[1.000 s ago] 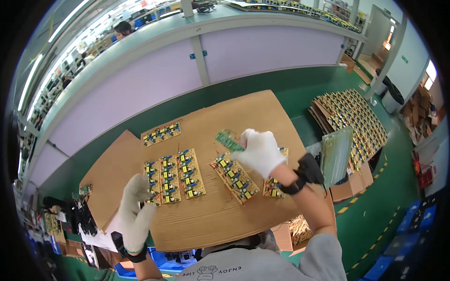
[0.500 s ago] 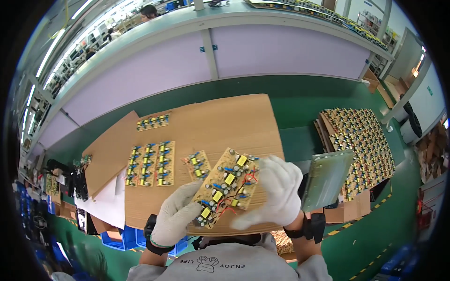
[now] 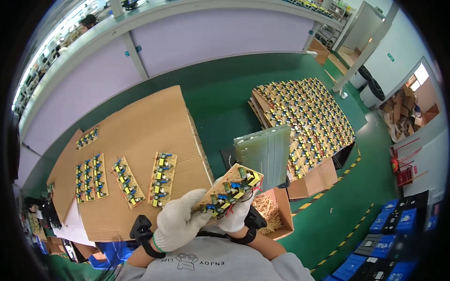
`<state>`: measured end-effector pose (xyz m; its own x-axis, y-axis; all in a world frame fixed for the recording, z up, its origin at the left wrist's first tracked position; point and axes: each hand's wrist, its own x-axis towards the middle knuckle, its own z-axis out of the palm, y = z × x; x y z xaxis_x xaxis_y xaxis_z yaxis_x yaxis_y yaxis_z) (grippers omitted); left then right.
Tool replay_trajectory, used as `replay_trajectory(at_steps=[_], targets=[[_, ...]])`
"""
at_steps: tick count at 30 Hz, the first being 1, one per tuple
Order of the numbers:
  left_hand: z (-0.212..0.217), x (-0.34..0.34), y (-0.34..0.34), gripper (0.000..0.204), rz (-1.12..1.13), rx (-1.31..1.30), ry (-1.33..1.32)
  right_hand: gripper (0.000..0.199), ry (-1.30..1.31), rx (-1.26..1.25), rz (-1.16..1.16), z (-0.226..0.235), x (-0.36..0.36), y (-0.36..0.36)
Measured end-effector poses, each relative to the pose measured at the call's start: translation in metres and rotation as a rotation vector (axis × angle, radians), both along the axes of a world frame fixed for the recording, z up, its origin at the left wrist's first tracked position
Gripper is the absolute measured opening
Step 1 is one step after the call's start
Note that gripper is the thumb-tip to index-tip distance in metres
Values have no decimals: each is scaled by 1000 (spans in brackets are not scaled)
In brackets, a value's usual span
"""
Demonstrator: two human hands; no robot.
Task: The person picks up circuit boards from a cardboard surface, aligns them against a green fixture, and arranges them into rows on the cardboard.
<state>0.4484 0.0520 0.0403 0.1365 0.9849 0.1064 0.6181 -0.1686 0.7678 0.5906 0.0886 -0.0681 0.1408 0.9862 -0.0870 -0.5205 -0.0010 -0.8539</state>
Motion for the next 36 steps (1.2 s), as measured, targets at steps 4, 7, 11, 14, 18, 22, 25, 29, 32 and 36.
replay_trajectory(at_steps=[4,7,11,14,18,22,25,29,32,36], targets=[[-20,18,6,48,25,0,-104,70,172,-78,-155,43,-2,6],[-16,23,13,52,25,-40,-114,56,-231,-173,-116,-14,39,8],[-28,8,16,55,197,18,-407,26,-478,-25,-456,-9,77,36],[-23,-4,16,47,340,-176,-816,25,-1052,51,-408,-54,132,60],[-17,-20,17,43,439,-250,-873,31,-1335,244,-474,-100,138,78],[-14,-36,14,37,496,-182,-829,32,-1256,153,-458,-101,135,85],[-16,-47,10,35,600,-167,-860,33,-1125,71,-390,-81,129,88],[-19,-54,5,33,683,-124,-826,26,-1082,181,-425,-77,137,92],[-22,-58,3,33,695,-103,-842,33,-1252,101,-328,-74,128,91],[-18,-56,6,33,720,-112,-794,37,-1216,71,-334,-94,138,81]])
